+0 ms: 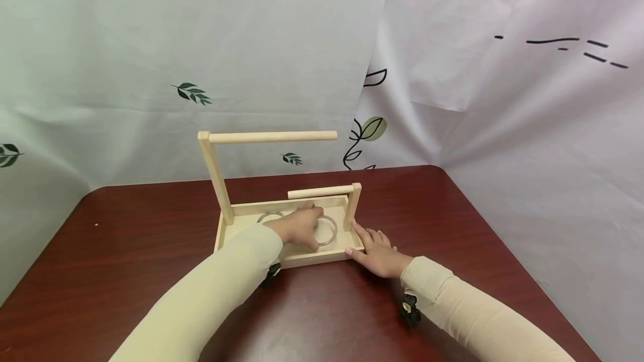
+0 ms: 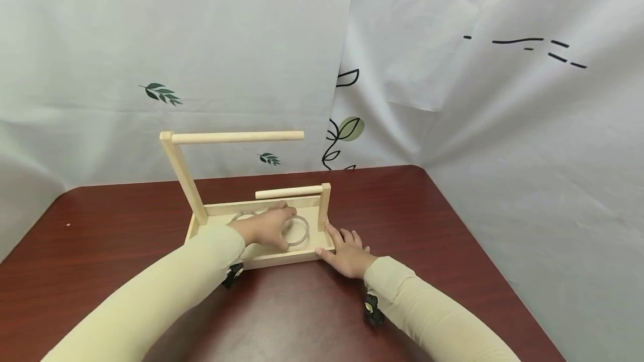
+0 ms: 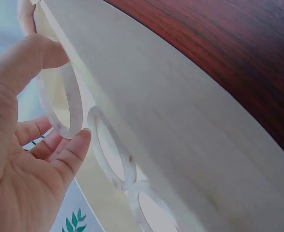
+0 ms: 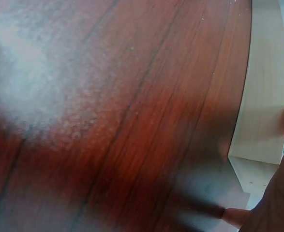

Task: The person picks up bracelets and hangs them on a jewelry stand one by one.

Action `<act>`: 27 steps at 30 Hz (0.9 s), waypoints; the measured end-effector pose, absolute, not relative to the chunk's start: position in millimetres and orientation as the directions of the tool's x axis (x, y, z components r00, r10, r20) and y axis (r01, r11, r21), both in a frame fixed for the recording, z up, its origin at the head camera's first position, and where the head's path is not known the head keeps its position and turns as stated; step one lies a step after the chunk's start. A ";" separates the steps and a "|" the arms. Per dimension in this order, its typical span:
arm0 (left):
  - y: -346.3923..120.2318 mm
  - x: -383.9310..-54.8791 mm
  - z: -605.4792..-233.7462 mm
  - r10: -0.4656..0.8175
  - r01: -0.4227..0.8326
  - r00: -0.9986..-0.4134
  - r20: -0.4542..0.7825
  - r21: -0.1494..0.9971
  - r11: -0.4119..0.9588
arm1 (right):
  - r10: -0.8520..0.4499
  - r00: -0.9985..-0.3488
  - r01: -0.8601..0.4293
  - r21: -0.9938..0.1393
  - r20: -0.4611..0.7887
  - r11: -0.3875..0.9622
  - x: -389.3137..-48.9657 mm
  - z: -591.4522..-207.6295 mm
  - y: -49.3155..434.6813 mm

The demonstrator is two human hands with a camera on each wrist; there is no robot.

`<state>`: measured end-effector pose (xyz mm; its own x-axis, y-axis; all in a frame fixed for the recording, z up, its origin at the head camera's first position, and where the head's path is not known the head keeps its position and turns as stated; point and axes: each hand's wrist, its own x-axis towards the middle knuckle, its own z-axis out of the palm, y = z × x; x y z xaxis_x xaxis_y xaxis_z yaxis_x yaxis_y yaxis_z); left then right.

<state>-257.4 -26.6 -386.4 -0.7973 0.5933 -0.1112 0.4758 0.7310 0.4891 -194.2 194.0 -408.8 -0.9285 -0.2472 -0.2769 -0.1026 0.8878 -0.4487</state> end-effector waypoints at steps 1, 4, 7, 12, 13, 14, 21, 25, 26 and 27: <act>-28.8 -256.9 -385.8 0.594 0.476 -0.798 -0.105 0.495 0.727 | -0.248 -0.929 -0.103 -0.449 -0.276 0.888 -194.4 -408.4 194.0; -35.4 -255.2 -382.8 0.588 0.469 -0.804 -0.094 0.507 0.723 | -0.251 -0.930 -0.106 -0.456 -0.269 0.884 -194.8 -407.6 193.9; -41.7 -255.4 -380.7 0.584 0.467 -0.807 -0.086 0.513 0.721 | -0.252 -0.931 -0.109 -0.460 -0.263 0.881 -195.1 -407.8 194.0; -51.4 -256.7 -379.8 0.569 0.453 -0.818 -0.085 0.513 0.729 | -0.249 -0.933 -0.108 -0.459 -0.259 0.882 -194.5 -408.9 194.1; -53.6 -257.1 -380.0 0.566 0.450 -0.820 -0.084 0.515 0.729 | -0.249 -0.933 -0.107 -0.460 -0.259 0.882 -194.3 -408.8 193.9; -55.9 -257.3 -379.7 0.565 0.453 -0.821 -0.079 0.514 0.729 | -0.249 -0.933 -0.107 -0.460 -0.260 0.881 -194.2 -408.6 193.7; -72.8 -257.3 -379.4 0.563 0.476 -0.826 -0.010 0.524 0.707 | -0.248 -0.932 -0.109 -0.449 -0.265 0.887 -194.2 -411.3 193.8; -82.2 -254.5 -376.3 0.524 0.434 -0.852 -0.007 0.550 0.713 | -0.246 -0.931 -0.106 -0.443 -0.271 0.890 -193.6 -411.7 194.2; -84.2 -253.8 -375.3 0.516 0.428 -0.856 -0.004 0.555 0.714 | -0.245 -0.931 -0.105 -0.442 -0.271 0.891 -193.4 -411.7 194.4; -86.2 -253.0 -374.0 0.509 0.422 -0.861 0.000 0.558 0.715 | -0.245 -0.931 -0.104 -0.444 -0.272 0.890 -193.3 -411.5 194.6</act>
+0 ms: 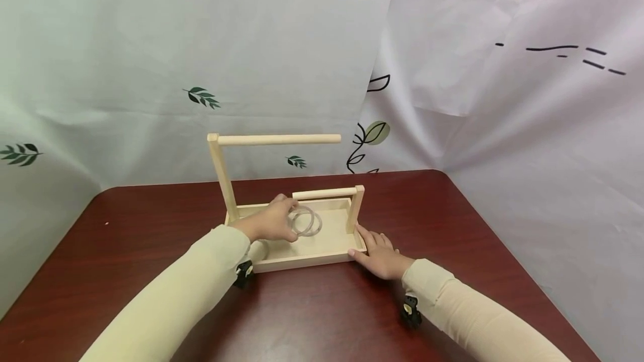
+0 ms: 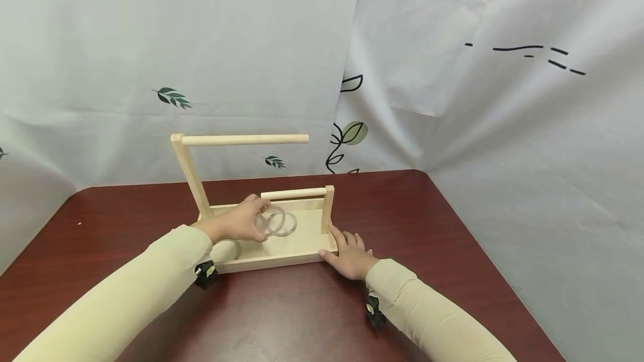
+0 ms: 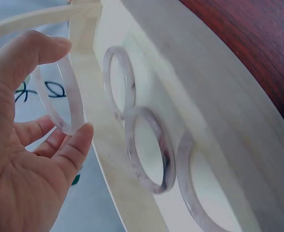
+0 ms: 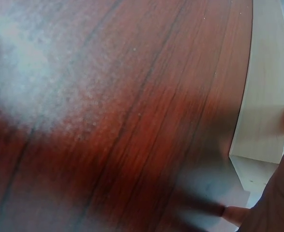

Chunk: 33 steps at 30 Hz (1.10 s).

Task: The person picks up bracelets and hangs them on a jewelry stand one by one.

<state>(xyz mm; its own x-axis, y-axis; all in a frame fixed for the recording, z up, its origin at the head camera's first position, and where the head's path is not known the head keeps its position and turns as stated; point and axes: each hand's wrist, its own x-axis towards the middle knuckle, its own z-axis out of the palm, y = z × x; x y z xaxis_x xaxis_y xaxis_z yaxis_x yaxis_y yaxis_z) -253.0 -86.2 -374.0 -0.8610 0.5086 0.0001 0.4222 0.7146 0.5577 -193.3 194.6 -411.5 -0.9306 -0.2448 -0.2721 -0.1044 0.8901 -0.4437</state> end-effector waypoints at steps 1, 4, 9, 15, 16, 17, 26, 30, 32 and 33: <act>-88.0 -252.3 -373.1 0.502 0.419 -0.865 0.005 0.560 0.715 | -0.247 -0.930 -0.106 -0.446 -0.272 0.889 -193.3 -411.6 194.9; -93.0 -250.9 -370.7 0.487 0.412 -0.873 0.024 0.572 0.710 | -0.251 -0.928 -0.107 -0.448 -0.276 0.888 -192.7 -410.5 195.5; -102.1 -248.3 -370.2 0.469 0.383 -0.883 0.027 0.619 0.685 | -0.261 -0.924 -0.111 -0.456 -0.280 0.883 -192.7 -408.3 195.8; -111.4 -242.6 -369.5 0.449 0.380 -0.891 0.067 0.650 0.658 | -0.260 -0.923 -0.112 -0.451 -0.282 0.886 -197.5 -415.5 197.4; -113.0 -241.5 -369.3 0.444 0.374 -0.894 0.066 0.656 0.656 | -0.262 -0.923 -0.114 -0.450 -0.282 0.886 -198.0 -416.0 197.5; -114.6 -240.9 -369.8 0.438 0.367 -0.897 0.065 0.663 0.652 | -0.265 -0.922 -0.116 -0.450 -0.284 0.885 -198.1 -415.1 197.2; -130.1 -234.8 -371.4 0.395 0.368 -0.910 0.125 0.683 0.631 | -0.289 -0.912 -0.123 -0.480 -0.290 0.868 -195.3 -406.4 195.1; -135.8 -231.3 -369.6 0.368 0.346 -0.920 0.133 0.716 0.606 | -0.319 -0.906 -0.150 -0.494 -0.279 0.857 -195.9 -407.6 196.9; -137.7 -230.1 -368.5 0.352 0.323 -0.928 0.127 0.743 0.586 | -0.334 -0.904 -0.166 -0.502 -0.267 0.849 -196.5 -407.1 197.3; -138.3 -229.6 -368.3 0.342 0.308 -0.932 0.120 0.758 0.574 | -0.340 -0.903 -0.172 -0.503 -0.262 0.847 -196.9 -407.2 197.6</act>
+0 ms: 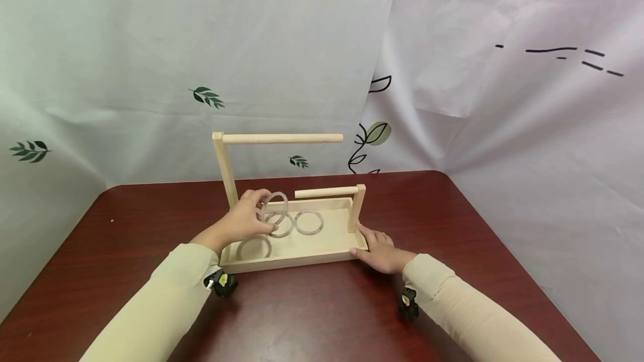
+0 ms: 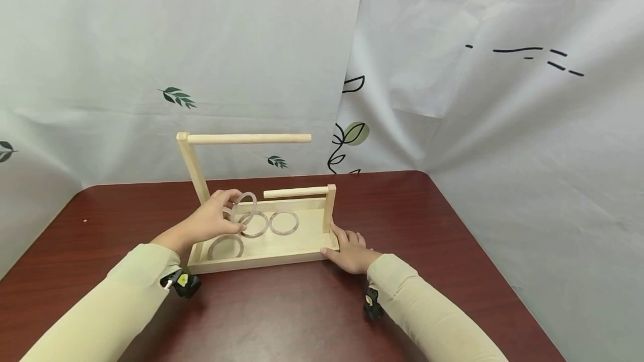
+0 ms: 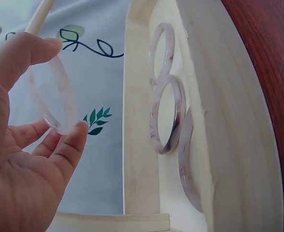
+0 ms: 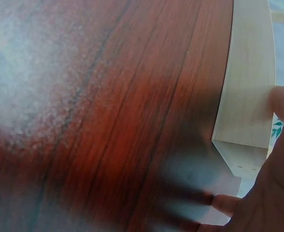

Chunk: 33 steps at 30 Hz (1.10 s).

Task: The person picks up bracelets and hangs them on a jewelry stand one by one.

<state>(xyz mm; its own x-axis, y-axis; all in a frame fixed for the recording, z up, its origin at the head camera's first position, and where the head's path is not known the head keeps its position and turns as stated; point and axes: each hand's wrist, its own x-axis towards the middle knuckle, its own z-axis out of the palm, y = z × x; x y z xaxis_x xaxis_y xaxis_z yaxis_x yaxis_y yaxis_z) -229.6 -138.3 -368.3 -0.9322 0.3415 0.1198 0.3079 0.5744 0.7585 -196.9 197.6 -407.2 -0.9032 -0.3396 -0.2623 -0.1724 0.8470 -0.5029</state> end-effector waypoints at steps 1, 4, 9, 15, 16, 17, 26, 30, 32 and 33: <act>-139.0 -229.2 -368.3 0.335 0.298 -0.935 0.116 0.770 0.564 | -0.344 -0.902 -0.177 -0.503 -0.262 0.846 -197.2 -407.8 197.9; -139.9 -228.6 -368.4 0.322 0.281 -0.940 0.115 0.796 0.537 | -0.338 -0.904 -0.169 -0.509 -0.260 0.844 -198.3 -409.0 198.0; -139.4 -227.6 -369.7 0.286 0.242 -0.952 0.108 0.838 0.488 | -0.320 -0.909 -0.157 -0.490 -0.268 0.857 -201.0 -414.6 199.7; -129.5 -228.0 -369.9 0.232 0.197 -0.966 0.109 0.895 0.399 | -0.313 -0.910 -0.153 -0.481 -0.270 0.863 -201.9 -415.1 199.5; -127.3 -228.4 -369.8 0.224 0.192 -0.969 0.109 0.901 0.390 | -0.312 -0.910 -0.150 -0.483 -0.274 0.863 -201.6 -413.9 199.0; -125.1 -228.8 -369.6 0.216 0.185 -0.971 0.107 0.905 0.383 | -0.310 -0.909 -0.147 -0.483 -0.278 0.863 -200.9 -411.9 198.2; -111.1 -230.6 -369.4 0.162 0.079 -0.986 0.033 0.956 0.284 | -0.319 -0.908 -0.153 -0.493 -0.271 0.856 -197.6 -407.6 197.0; -103.2 -232.1 -370.6 0.145 0.058 -0.989 0.025 0.972 0.228 | -0.330 -0.906 -0.162 -0.503 -0.264 0.849 -198.6 -409.0 198.4; -99.6 -232.8 -371.2 0.139 0.051 -0.990 0.022 0.977 0.206 | -0.327 -0.906 -0.159 -0.499 -0.270 0.852 -199.7 -409.7 198.3; -98.0 -232.9 -371.2 0.138 0.045 -0.990 0.018 0.980 0.194 | -0.325 -0.905 -0.158 -0.494 -0.275 0.855 -200.3 -410.7 198.6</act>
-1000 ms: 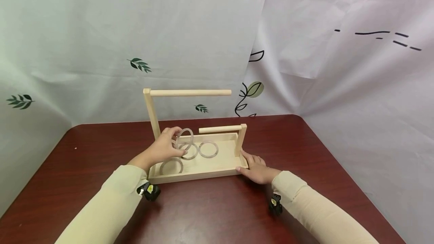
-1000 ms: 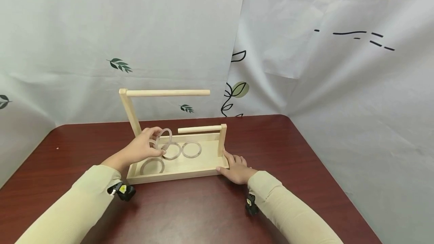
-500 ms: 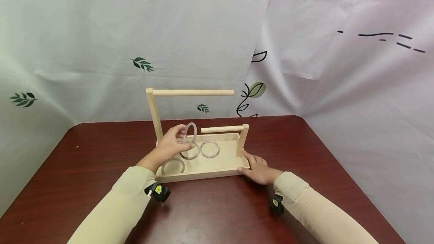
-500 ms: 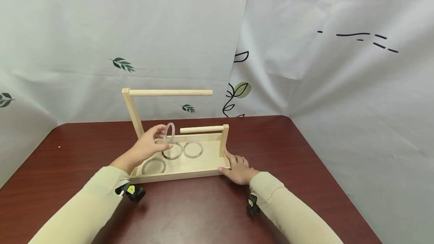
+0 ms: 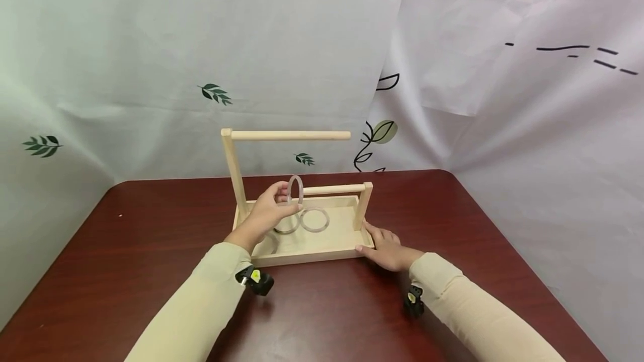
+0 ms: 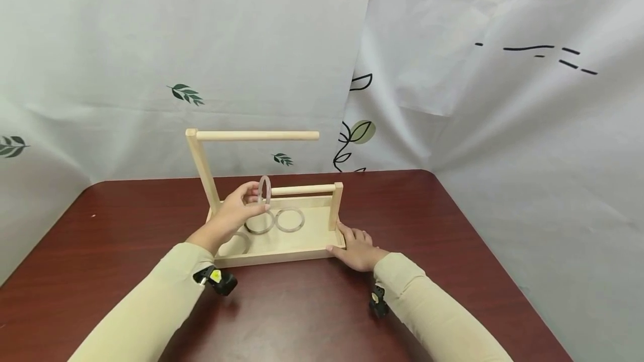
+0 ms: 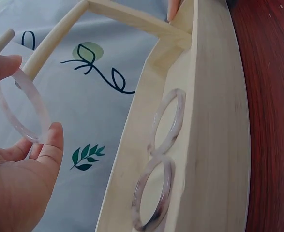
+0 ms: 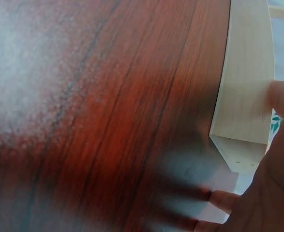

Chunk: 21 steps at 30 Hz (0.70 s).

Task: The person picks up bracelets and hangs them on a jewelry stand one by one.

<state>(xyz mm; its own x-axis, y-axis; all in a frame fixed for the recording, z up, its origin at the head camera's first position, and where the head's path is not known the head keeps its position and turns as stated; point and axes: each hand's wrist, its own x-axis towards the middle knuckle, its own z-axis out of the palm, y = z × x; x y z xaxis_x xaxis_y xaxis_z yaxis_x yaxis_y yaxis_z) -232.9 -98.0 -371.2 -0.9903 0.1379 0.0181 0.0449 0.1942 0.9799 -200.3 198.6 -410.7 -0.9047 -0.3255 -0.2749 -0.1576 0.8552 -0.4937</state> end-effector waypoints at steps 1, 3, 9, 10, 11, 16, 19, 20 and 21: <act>-96.4 -233.1 -370.9 0.134 0.035 -0.991 0.010 0.983 0.180 | -0.322 -0.906 -0.157 -0.488 -0.275 0.859 -200.9 -411.6 199.1; -93.3 -233.7 -371.2 0.131 0.026 -0.991 0.005 0.987 0.158 | -0.320 -0.908 -0.159 -0.483 -0.271 0.861 -202.3 -414.4 200.1; -84.9 -234.3 -372.7 0.120 -0.008 -0.993 -0.020 0.995 0.096 | -0.319 -0.913 -0.163 -0.491 -0.254 0.856 -204.1 -418.4 200.7; -83.2 -234.5 -373.0 0.118 -0.010 -0.993 -0.021 0.996 0.092 | -0.318 -0.913 -0.161 -0.492 -0.256 0.856 -204.0 -418.2 200.7; -81.3 -234.6 -373.1 0.113 -0.010 -0.993 -0.021 0.996 0.092 | -0.319 -0.912 -0.159 -0.492 -0.259 0.856 -203.6 -417.6 200.7; -71.6 -235.0 -374.2 0.098 -0.019 -0.995 -0.025 0.998 0.067 | -0.318 -0.913 -0.162 -0.490 -0.254 0.857 -204.2 -419.4 202.0; -66.6 -235.4 -375.1 0.095 -0.036 -0.995 -0.040 0.999 0.039 | -0.318 -0.915 -0.165 -0.488 -0.249 0.857 -204.8 -419.9 201.9; -65.1 -235.7 -375.4 0.094 -0.042 -0.995 -0.045 0.999 0.032 | -0.319 -0.915 -0.166 -0.490 -0.247 0.856 -204.8 -419.8 201.7; -63.7 -235.9 -375.3 0.095 -0.046 -0.994 -0.047 0.999 0.022 | -0.318 -0.915 -0.164 -0.490 -0.248 0.856 -205.0 -419.9 201.7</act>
<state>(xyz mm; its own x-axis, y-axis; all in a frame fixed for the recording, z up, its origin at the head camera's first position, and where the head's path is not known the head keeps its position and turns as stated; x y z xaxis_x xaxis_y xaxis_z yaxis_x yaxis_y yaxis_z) -235.9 -63.7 -375.3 -0.9944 0.0945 -0.0474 -0.0455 0.0223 0.9987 -205.0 201.7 -419.9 -0.9150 -0.3180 -0.2483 -0.1645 0.8560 -0.4901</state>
